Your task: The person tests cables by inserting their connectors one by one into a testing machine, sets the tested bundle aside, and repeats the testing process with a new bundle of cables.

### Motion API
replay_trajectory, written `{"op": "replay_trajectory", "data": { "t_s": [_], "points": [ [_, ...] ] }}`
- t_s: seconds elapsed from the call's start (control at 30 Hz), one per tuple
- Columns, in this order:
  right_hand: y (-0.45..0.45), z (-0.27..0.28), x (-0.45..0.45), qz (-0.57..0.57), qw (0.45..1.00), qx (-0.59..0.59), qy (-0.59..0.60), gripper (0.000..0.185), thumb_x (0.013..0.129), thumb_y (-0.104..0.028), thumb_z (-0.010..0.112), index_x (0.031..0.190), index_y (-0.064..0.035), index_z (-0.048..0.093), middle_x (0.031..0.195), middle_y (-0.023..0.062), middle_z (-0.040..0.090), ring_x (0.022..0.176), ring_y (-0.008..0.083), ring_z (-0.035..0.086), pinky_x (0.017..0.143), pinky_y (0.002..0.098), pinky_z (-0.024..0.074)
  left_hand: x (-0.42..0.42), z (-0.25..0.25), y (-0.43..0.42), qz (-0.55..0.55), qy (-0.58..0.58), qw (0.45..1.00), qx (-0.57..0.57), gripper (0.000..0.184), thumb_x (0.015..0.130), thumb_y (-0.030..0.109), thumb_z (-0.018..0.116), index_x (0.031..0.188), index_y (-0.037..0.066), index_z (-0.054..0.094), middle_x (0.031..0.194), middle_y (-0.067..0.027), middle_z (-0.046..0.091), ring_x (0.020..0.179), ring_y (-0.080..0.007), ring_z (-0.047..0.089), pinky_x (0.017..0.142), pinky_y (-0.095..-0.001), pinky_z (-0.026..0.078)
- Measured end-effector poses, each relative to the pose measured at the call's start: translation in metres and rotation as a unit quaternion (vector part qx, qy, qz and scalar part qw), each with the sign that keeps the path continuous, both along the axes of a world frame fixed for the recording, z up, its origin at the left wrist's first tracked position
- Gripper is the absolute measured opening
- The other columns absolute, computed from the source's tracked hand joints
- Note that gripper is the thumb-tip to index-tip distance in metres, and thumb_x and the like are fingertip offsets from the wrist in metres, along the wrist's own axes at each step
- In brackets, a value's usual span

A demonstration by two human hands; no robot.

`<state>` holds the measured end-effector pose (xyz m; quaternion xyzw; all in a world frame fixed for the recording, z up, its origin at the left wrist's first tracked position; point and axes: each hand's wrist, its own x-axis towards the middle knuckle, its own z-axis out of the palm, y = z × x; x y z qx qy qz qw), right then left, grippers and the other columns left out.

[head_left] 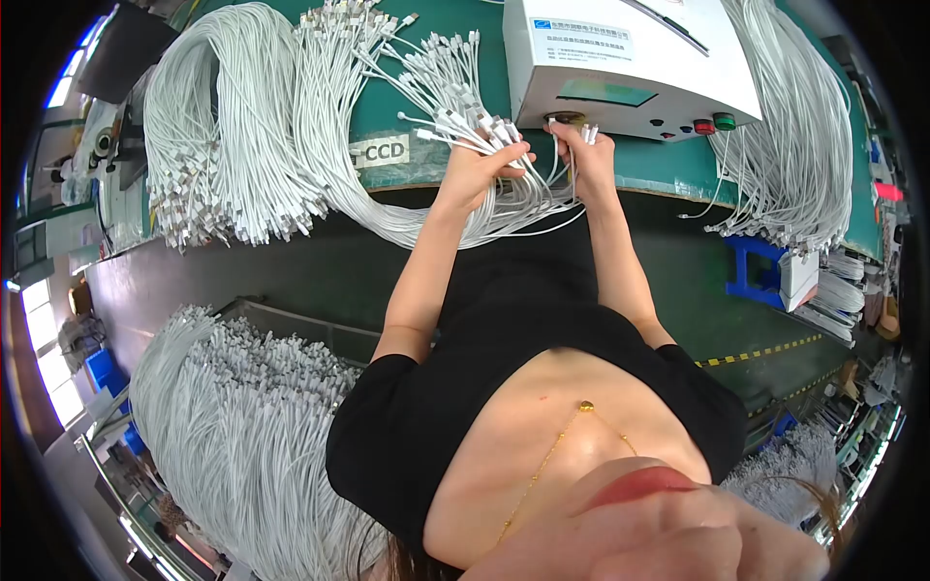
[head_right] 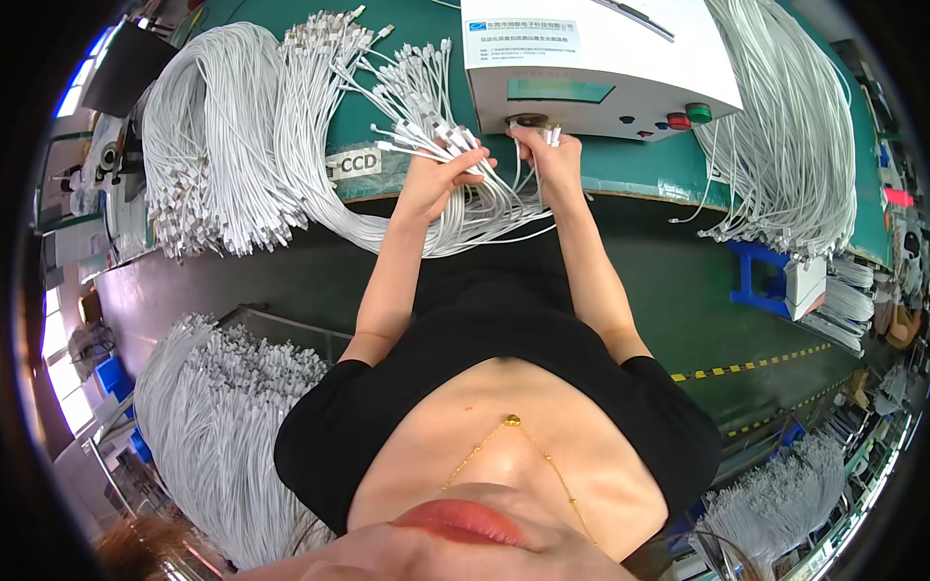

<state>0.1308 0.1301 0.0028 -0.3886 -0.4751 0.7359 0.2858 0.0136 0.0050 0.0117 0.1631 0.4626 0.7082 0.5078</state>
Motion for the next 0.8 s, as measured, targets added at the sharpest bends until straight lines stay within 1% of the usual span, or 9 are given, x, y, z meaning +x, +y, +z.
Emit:
{"op": "replay_trajectory", "data": {
  "t_s": [0.07,0.23,0.4,0.47,0.5,0.57,0.67,0.77,0.8],
  "points": [
    [0.001,0.005,-0.004,-0.015,1.000,-0.007,0.001,0.014,0.070,-0.011,0.069,0.064,-0.0014,0.061,0.055,-0.0002,0.052,0.046,0.0052,0.042,0.043,0.0215,0.0271,-0.002,0.004,0.000,0.013,0.013,1.000,-0.001,0.022,0.076,-0.001,0.065,0.095,-0.003,0.054,0.084,-0.0117,0.063,0.075,-0.0214,0.066,0.050,-0.0211,0.054],
    [0.002,0.009,-0.004,-0.009,1.000,-0.014,-0.010,0.011,0.070,-0.009,0.068,0.066,-0.0006,0.062,0.054,-0.0005,0.051,0.046,0.0057,0.041,0.043,0.0219,0.0271,-0.004,0.004,-0.002,0.028,0.012,1.000,0.006,0.025,0.076,-0.001,0.064,0.097,-0.004,0.053,0.085,-0.0165,0.064,0.075,-0.0220,0.066,0.049,-0.0205,0.054],
    [0.003,0.003,-0.007,0.000,1.000,-0.006,0.014,0.011,0.072,-0.009,0.064,0.070,0.0017,0.064,0.055,0.0002,0.053,0.048,0.0051,0.043,0.044,0.0216,0.0285,-0.004,0.005,-0.002,0.018,0.042,0.999,-0.002,0.021,0.074,0.000,0.067,0.092,-0.003,0.056,0.082,-0.0121,0.064,0.070,-0.0175,0.065,0.046,-0.0195,0.052],
    [-0.005,0.000,-0.006,0.033,0.993,0.115,-0.016,0.014,0.074,-0.007,0.061,0.079,0.0047,0.065,0.062,0.0034,0.058,0.052,0.0060,0.046,0.048,0.0199,0.0322,-0.004,0.004,-0.002,0.005,0.069,0.998,-0.008,0.020,0.073,0.000,0.068,0.090,-0.002,0.057,0.080,-0.0103,0.064,0.068,-0.0157,0.065,0.045,-0.0191,0.051],
    [-0.007,0.003,-0.003,0.033,0.993,0.116,-0.016,0.014,0.074,-0.007,0.061,0.079,0.0047,0.065,0.062,0.0034,0.058,0.052,0.0060,0.046,0.048,0.0199,0.0322,-0.003,0.005,-0.002,-0.003,0.064,0.998,-0.014,0.019,0.072,0.001,0.069,0.088,-0.001,0.058,0.079,-0.0088,0.064,0.068,-0.0146,0.064,0.044,-0.0193,0.050],
    [-0.013,0.013,0.004,0.121,0.990,0.077,0.006,0.015,0.076,-0.007,0.061,0.081,0.0059,0.066,0.064,0.0042,0.059,0.055,0.0062,0.048,0.051,0.0199,0.0355,-0.001,0.004,0.000,-0.010,0.058,0.998,-0.017,0.019,0.071,0.001,0.070,0.087,0.000,0.059,0.078,-0.0072,0.064,0.067,-0.0134,0.064,0.044,-0.0195,0.050],
    [-0.021,0.016,0.005,0.109,0.990,0.087,0.030,0.014,0.077,-0.006,0.063,0.082,0.0061,0.066,0.065,0.0035,0.059,0.057,0.0068,0.049,0.053,0.0205,0.0381,0.002,0.001,0.000,-0.057,0.064,0.996,-0.034,0.022,0.074,0.003,0.068,0.094,0.002,0.059,0.082,-0.0055,0.064,0.075,-0.0124,0.064,0.048,-0.0186,0.050],
    [-0.011,0.003,0.008,0.106,0.991,0.077,0.037,0.014,0.076,-0.007,0.065,0.083,0.0057,0.066,0.065,0.0033,0.058,0.058,0.0069,0.049,0.054,0.0205,0.0380,0.005,0.001,0.002,-0.018,0.018,0.999,-0.025,0.022,0.073,0.000,0.068,0.092,-0.001,0.058,0.081,-0.0077,0.063,0.071,-0.0149,0.064,0.047,-0.0212,0.052],
    [-0.005,0.001,0.007,0.076,0.996,0.045,0.029,0.015,0.075,-0.008,0.066,0.080,0.0059,0.065,0.063,0.0035,0.058,0.057,0.0077,0.050,0.054,0.0212,0.0378,0.004,-0.001,0.002,-0.020,0.018,0.999,-0.025,0.019,0.075,0.000,0.066,0.092,-0.001,0.057,0.083,-0.0092,0.063,0.073,-0.0168,0.064,0.051,-0.0219,0.053]
  ]
}}
